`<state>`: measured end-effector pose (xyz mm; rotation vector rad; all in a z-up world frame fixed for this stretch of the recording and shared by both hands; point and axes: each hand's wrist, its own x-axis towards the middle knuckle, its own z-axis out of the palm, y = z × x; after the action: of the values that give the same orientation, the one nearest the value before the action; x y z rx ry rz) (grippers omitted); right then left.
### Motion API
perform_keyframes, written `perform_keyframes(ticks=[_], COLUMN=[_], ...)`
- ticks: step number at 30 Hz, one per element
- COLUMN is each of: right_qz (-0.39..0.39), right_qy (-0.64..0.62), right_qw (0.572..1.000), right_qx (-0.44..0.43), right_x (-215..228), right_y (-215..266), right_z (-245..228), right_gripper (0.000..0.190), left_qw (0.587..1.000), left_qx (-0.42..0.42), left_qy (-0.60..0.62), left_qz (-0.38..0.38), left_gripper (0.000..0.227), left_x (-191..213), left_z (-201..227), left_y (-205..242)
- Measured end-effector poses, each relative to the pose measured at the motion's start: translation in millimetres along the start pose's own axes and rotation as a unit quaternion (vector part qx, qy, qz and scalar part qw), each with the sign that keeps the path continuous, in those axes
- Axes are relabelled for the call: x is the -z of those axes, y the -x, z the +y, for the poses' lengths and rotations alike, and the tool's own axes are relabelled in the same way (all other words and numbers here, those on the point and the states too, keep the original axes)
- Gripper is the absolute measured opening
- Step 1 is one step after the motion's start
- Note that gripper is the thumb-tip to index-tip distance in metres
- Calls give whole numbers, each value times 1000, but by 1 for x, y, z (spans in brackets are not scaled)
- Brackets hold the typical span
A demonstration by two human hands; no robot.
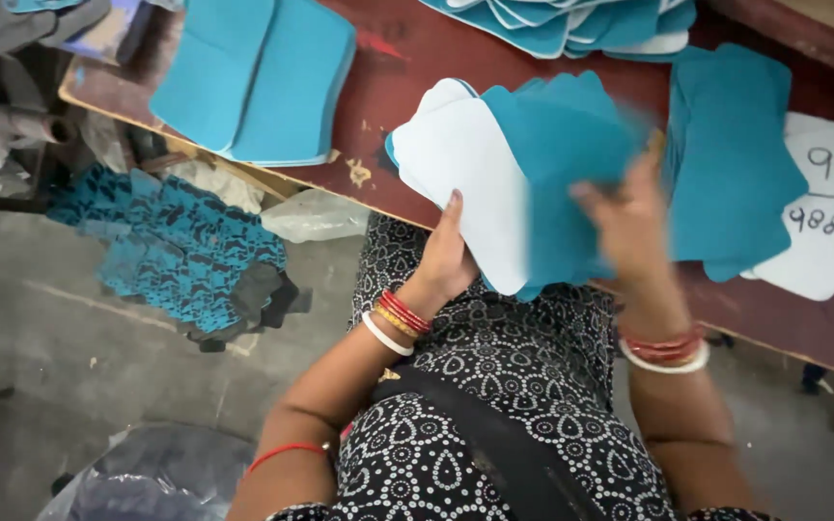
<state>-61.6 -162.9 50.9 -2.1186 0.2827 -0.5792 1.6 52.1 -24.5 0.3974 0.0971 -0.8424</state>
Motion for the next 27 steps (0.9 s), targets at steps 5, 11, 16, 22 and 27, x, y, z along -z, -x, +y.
perform_keyframes(ticks=[5, 11, 16, 22, 27], right_qz=[71, -5, -103, -94, -83], right_qy=[54, 168, 127, 131, 125], right_qw=[994, 985, 986, 976, 983], right_qx=[-55, 42, 25, 147, 102], right_x=[95, 61, -16, -55, -54], right_y=[-2, 22, 23, 35, 26], right_z=[22, 5, -60, -67, -67], right_gripper=[56, 47, 54, 53, 66], left_qw=[999, 993, 974, 967, 985], left_qx=[13, 12, -20, -79, -65], left_qy=[-27, -120, -224, -233, -132], left_qz=[36, 8, 34, 68, 85], left_gripper=[66, 65, 60, 58, 54], left_x=[2, -9, -5, 2, 3], left_z=[-2, -21, -18, 10, 8], left_y=[1, 4, 11, 34, 35])
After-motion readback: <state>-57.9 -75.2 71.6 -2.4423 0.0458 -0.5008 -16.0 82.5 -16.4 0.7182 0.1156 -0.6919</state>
